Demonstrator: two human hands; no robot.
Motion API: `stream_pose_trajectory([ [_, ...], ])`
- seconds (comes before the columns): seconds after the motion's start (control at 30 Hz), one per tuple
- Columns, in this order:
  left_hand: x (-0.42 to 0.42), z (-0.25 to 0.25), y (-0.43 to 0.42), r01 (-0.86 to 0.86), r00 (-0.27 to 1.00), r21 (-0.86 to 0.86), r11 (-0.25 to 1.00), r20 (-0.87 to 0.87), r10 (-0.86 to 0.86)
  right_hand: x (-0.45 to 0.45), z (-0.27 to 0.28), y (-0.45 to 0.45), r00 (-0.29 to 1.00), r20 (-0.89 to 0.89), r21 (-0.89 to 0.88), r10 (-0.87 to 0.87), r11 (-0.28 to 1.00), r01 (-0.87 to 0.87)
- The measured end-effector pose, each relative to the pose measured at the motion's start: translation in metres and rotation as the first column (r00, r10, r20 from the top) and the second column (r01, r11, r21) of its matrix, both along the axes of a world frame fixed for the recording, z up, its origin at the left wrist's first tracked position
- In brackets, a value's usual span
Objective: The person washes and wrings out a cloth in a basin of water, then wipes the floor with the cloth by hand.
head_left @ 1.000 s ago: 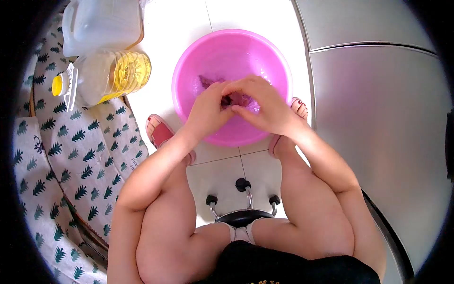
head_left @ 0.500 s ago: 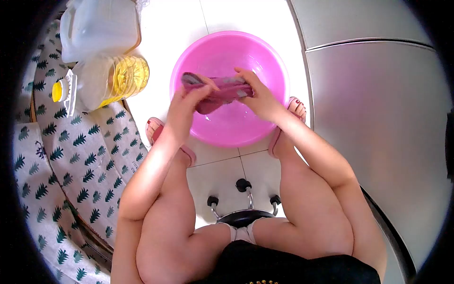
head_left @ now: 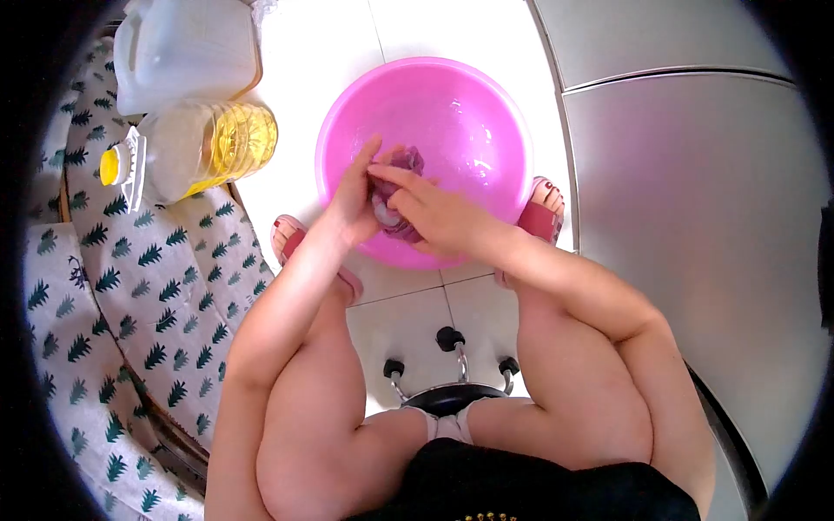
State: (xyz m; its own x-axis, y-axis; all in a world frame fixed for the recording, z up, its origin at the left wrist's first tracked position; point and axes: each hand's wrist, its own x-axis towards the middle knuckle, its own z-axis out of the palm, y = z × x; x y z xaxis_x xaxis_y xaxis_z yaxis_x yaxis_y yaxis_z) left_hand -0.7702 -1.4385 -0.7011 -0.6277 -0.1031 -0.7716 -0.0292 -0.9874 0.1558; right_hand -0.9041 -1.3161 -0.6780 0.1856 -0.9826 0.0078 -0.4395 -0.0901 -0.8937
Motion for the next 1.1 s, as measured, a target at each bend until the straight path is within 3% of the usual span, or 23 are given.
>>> stream_pose_trajectory([
  [0.03, 0.001, -0.007, 0.001, -0.016, 0.998, 0.051, 0.999, -0.060, 0.019, 0.003, 0.002, -0.001, 1.000, 0.008, -0.006, 0.016, 1.000, -0.016],
  [0.07, 0.002, -0.011, 0.003, -0.029, 0.992, 0.104, 0.994, -0.119, 0.041, 0.003, 0.004, -0.003, 0.997, -0.069, -0.157, -0.039, 0.987, 0.027],
  [0.13, -0.006, 0.008, 0.002, -0.003, 1.000, -0.018, 1.000, 0.012, 0.003, 0.003, 0.011, -0.005, 0.965, -0.192, -0.447, -0.179, 0.891, 0.077],
  [0.17, -0.008, 0.014, 0.001, 0.014, 0.997, -0.079, 0.997, 0.078, -0.007, 0.000, 0.015, -0.005, 0.936, -0.244, -0.428, -0.255, 0.894, 0.132],
  [0.23, -0.003, -0.001, -0.001, -0.067, 0.997, -0.062, 0.996, -0.031, 0.066, -0.009, 0.025, -0.004, 0.850, -0.350, -0.400, -0.394, 0.883, 0.245],
  [0.27, -0.001, -0.009, -0.001, -0.107, 0.991, -0.051, 0.993, -0.085, 0.102, -0.009, 0.027, -0.005, 0.876, -0.264, -0.244, -0.403, 0.907, 0.344],
  [0.33, -0.021, 0.023, 0.008, -0.187, 0.974, -0.117, 0.975, 0.107, 0.199, -0.009, 0.028, -0.006, 0.887, -0.093, 0.108, -0.452, 0.881, 0.460],
  [0.4, -0.027, 0.023, 0.010, -0.200, 0.941, -0.186, 0.962, 0.237, 0.241, -0.006, 0.019, -0.006, 0.822, 0.047, 0.250, -0.568, 0.803, 0.541],
  [0.43, -0.026, 0.017, 0.011, -0.199, 0.953, -0.239, 0.951, 0.178, 0.244, -0.004, 0.012, -0.006, 0.773, 0.108, 0.326, -0.625, 0.757, 0.567],
  [0.5, -0.025, 0.006, 0.016, -0.204, 0.969, -0.340, 0.918, 0.060, 0.238, -0.001, -0.001, -0.008, 0.702, 0.179, 0.373, -0.690, 0.708, 0.600],
  [0.67, -0.031, 0.001, 0.025, -0.094, 0.973, -0.631, 0.770, 0.105, 0.205, -0.002, -0.015, -0.013, 0.577, 0.304, 0.516, -0.758, 0.640, 0.569],
  [0.8, -0.033, -0.004, 0.034, 0.076, 0.977, -0.860, 0.505, 0.166, 0.135, -0.005, -0.020, -0.011, 0.568, 0.306, 0.622, -0.764, 0.612, 0.489],
  [0.93, -0.031, -0.007, 0.039, 0.171, 0.973, -0.941, 0.293, 0.208, 0.099, -0.005, -0.023, -0.009, 0.508, 0.263, 0.802, -0.820, 0.479, 0.358],
  [1.03, -0.025, -0.010, 0.036, 0.241, 0.969, -0.966, 0.092, 0.245, 0.034, -0.005, -0.023, -0.011, 0.380, 0.274, 0.914, -0.884, 0.361, 0.182],
  [1.1, -0.022, -0.018, 0.033, 0.283, 0.959, -0.959, 0.029, 0.283, 0.012, -0.009, -0.030, -0.009, 0.396, 0.323, 0.906, -0.859, 0.402, 0.131],
])
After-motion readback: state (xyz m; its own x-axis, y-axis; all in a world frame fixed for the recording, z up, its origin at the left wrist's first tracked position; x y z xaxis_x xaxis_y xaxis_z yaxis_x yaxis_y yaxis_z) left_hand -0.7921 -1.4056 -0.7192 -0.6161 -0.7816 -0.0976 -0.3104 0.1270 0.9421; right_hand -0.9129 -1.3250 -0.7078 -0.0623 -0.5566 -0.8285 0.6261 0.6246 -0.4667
